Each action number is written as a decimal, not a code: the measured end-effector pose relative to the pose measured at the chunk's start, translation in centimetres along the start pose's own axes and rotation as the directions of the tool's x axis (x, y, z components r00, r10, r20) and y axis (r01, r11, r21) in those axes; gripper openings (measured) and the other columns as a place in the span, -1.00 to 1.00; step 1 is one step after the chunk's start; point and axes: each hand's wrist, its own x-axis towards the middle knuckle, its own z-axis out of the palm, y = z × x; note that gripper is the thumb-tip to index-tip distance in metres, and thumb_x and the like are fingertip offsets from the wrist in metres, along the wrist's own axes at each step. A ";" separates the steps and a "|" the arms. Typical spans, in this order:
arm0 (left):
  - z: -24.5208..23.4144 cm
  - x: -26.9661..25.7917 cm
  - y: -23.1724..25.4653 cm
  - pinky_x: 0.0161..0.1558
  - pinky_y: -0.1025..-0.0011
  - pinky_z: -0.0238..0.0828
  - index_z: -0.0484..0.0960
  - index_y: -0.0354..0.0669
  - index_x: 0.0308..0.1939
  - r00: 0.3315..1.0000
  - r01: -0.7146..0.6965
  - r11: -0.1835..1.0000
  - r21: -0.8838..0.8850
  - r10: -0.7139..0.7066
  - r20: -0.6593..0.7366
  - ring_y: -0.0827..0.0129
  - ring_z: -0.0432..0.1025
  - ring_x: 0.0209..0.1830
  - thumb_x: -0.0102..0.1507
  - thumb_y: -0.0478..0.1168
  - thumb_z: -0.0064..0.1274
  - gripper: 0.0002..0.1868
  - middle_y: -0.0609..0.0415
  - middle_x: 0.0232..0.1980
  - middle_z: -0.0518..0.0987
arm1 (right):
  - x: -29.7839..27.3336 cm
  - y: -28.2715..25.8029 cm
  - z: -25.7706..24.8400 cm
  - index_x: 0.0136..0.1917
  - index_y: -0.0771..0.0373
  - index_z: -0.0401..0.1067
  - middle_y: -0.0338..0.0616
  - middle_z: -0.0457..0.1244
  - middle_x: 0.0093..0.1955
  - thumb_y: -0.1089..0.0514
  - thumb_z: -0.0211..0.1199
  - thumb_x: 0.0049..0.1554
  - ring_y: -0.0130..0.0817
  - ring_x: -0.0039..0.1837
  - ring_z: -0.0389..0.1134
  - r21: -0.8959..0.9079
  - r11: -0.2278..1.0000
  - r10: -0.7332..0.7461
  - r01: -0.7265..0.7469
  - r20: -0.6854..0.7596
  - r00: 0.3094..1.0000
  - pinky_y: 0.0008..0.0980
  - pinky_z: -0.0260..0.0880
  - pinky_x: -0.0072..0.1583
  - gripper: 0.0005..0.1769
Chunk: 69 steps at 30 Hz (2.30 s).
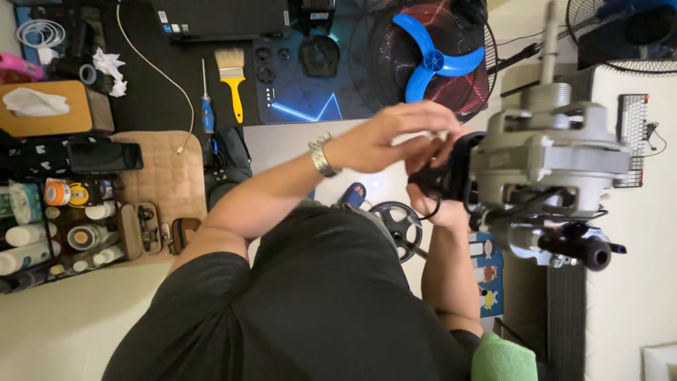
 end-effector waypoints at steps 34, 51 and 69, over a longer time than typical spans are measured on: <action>-0.9 -1.0 -4.7 -0.05 0.61 0.36 0.50 -0.13 0.06 0.892 0.260 0.676 -0.689 -0.442 -0.097 0.57 0.52 -0.03 0.28 -0.33 0.34 -0.64 0.15 -0.06 0.66 | 5.3 -0.8 1.6 0.49 0.20 -0.02 -0.14 0.26 -0.07 0.25 0.58 -0.08 -0.40 -0.08 0.33 0.200 0.970 0.119 -0.139 0.111 0.987 -0.43 0.38 0.02 0.05; -11.8 -24.8 -33.8 -0.12 0.04 0.50 0.74 -0.16 -0.35 0.512 0.853 0.314 0.417 -0.348 -0.785 -0.14 0.53 -0.22 0.10 -0.39 0.13 -0.89 -0.19 -0.23 0.64 | 1.6 2.0 -2.0 0.48 0.23 0.06 -0.22 0.15 0.06 0.24 0.66 -0.08 -0.37 0.09 0.22 0.253 0.935 0.264 -0.249 -0.023 0.964 -0.36 0.25 0.07 0.03; -11.9 -18.5 -30.3 -0.13 0.06 0.45 0.67 -0.27 -0.19 0.665 0.743 0.176 0.646 -0.305 -0.682 -0.15 0.51 -0.14 0.03 -0.31 0.19 -0.73 -0.24 -0.10 0.56 | 0.8 2.5 -1.4 0.49 0.18 0.09 -0.28 0.18 -0.01 0.27 0.51 -0.03 -0.41 0.02 0.22 0.044 0.983 0.185 -0.180 -0.234 0.954 -0.30 0.31 0.11 -0.08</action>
